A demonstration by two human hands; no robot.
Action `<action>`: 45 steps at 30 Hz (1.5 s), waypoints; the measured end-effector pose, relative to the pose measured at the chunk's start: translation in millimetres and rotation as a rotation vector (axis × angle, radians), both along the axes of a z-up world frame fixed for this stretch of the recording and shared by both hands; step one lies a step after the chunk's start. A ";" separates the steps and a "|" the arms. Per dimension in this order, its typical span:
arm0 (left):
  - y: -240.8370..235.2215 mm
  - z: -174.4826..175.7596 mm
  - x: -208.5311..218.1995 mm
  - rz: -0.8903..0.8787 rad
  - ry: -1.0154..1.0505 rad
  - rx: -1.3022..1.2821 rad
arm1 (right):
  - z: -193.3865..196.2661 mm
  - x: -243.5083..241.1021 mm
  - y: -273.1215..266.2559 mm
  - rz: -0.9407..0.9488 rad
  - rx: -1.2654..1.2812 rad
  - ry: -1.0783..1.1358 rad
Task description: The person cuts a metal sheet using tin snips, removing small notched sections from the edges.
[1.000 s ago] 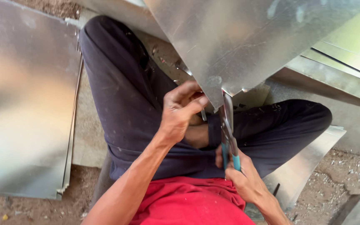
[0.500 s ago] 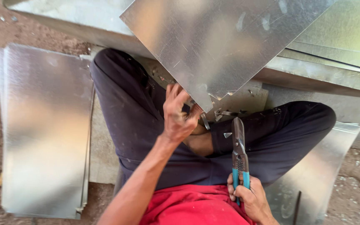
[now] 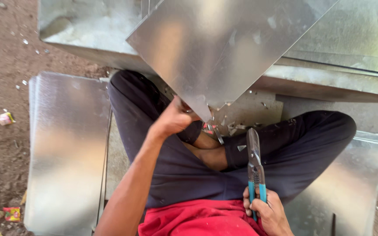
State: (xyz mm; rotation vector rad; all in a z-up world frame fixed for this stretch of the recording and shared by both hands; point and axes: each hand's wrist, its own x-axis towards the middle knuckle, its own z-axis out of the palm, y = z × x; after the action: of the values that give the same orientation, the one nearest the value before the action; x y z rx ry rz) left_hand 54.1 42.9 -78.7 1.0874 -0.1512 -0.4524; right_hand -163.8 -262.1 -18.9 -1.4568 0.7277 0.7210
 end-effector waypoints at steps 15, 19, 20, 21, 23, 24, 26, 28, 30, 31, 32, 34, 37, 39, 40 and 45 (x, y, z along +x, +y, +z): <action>-81.7 54.7 -27.9 0.349 0.353 -0.273 | 8.3 -5.2 0.1 -0.147 -0.282 -0.158; -144.3 46.2 -51.2 0.137 0.357 0.000 | 25.9 8.8 -4.3 -0.074 -0.116 -0.072; -150.1 46.3 -49.8 0.099 0.361 0.010 | 29.2 14.6 -2.0 -0.088 -0.015 -0.073; -153.3 48.0 -48.8 0.066 0.400 0.013 | 35.1 17.9 0.4 -0.077 -0.019 -0.055; -154.9 52.8 -45.3 0.012 0.477 0.031 | 44.4 22.8 6.7 -0.046 -0.013 -0.019; -153.7 54.8 -44.6 -0.002 0.480 0.023 | 47.4 24.3 9.1 -0.049 -0.053 -0.016; -152.1 56.5 -43.2 -0.025 0.485 0.005 | 48.9 27.1 11.8 -0.052 -0.132 -0.011; -153.5 54.6 -44.2 -0.002 0.465 -0.024 | 45.3 28.1 10.7 -0.037 -0.187 -0.025; -155.3 50.9 -46.5 0.013 0.459 -0.043 | 39.9 27.5 9.2 -0.015 -0.236 -0.047; -155.4 49.1 -47.3 0.016 0.462 -0.047 | 37.0 27.5 9.4 0.000 -0.257 -0.063; -155.9 46.7 -46.7 0.020 0.461 -0.053 | 34.9 28.1 7.5 0.016 -0.280 -0.083; -154.2 43.0 -49.1 0.046 0.444 -0.053 | 29.1 28.1 10.9 -0.065 -0.260 -0.062; -149.4 39.8 -53.4 0.071 0.403 -0.039 | 32.4 23.8 11.4 -0.030 -0.258 -0.048; -149.7 38.2 -51.7 0.100 0.409 -0.039 | 35.7 25.2 10.8 0.028 -0.233 -0.070; -151.0 37.5 -53.6 0.114 0.440 -0.052 | 39.6 22.4 10.7 0.042 -0.212 -0.084; -161.8 35.3 -55.5 0.104 0.518 -0.050 | 48.1 24.1 12.5 0.101 -0.221 -0.112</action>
State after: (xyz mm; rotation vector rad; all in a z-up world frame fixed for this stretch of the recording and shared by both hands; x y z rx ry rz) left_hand -1.3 -118.9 -43.4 0.8939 0.3475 -0.6185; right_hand -139.7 -249.7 29.1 -1.7314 0.6672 0.6447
